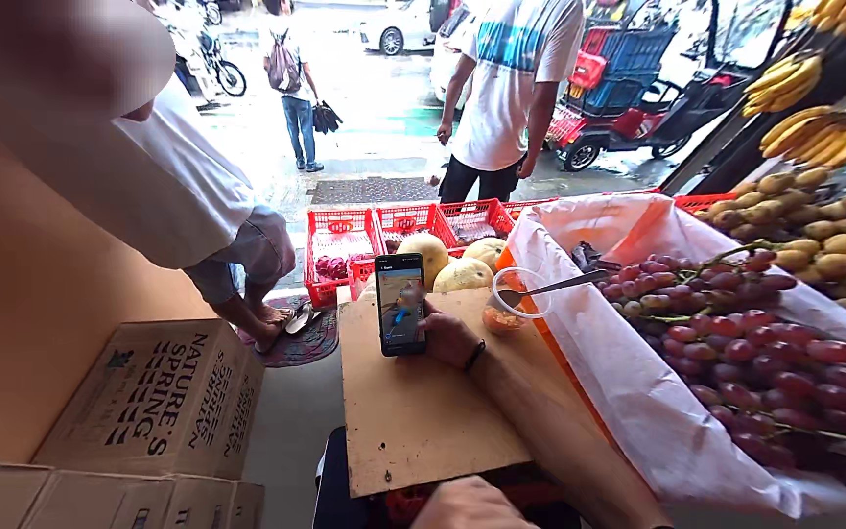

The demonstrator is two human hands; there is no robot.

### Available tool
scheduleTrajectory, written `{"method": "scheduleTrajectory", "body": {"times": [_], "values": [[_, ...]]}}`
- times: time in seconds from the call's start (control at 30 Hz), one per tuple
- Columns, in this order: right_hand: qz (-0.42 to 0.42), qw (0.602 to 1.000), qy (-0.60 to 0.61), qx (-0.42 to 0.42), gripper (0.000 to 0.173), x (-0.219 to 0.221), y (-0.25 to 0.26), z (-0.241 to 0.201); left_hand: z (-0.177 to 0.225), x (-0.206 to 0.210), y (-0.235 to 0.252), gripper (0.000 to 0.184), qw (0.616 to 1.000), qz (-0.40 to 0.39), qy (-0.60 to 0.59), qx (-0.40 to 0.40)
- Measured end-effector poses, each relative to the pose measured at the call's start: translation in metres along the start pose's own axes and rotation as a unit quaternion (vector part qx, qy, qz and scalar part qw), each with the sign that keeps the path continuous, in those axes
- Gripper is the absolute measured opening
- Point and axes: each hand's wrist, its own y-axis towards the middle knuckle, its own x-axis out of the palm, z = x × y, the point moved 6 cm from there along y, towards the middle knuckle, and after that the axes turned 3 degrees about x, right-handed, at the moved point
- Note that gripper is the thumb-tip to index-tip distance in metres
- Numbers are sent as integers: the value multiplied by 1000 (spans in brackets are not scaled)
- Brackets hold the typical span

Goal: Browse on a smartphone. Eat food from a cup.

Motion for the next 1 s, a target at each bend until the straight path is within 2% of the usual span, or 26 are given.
{"method": "scheduleTrajectory", "body": {"times": [0.1,0.17,0.2,0.27,0.33,0.4,0.47,0.53,0.63,0.73,0.9,1.0], "values": [[79,997,-6,19,57,13,-29,-4,-13,-62,-45,42,971,198,-111,-80],[100,994,0,40,52,21,-57,-5,-23,-108,-57,43,947,297,-58,-109],[104,993,10,50,54,25,-72,-2,-29,-128,-56,45,938,321,-20,-127],[112,991,31,63,67,34,-102,6,-48,-151,-37,60,929,321,-8,-184],[115,990,42,67,81,45,-127,15,-74,-151,-5,76,921,292,-83,-246],[132,988,63,60,83,54,-142,25,-97,-138,30,74,905,238,-195,-294],[157,984,73,52,83,57,-152,34,-117,-120,54,73,873,188,-295,-340],[197,978,54,37,78,56,-157,40,-131,-104,62,75,848,166,-336,-375],[229,973,-28,-4,69,51,-158,40,-133,-93,58,73,841,161,-342,-387],[270,952,-128,-67,68,43,-161,35,-133,-91,47,68,852,169,-301,-393],[349,918,-118,-144,62,41,-162,49,-132,-89,38,63,872,161,-229,-402],[387,895,-118,-189,58,44,-166,51,-131,-93,39,60,878,182,-203,-393]]}}
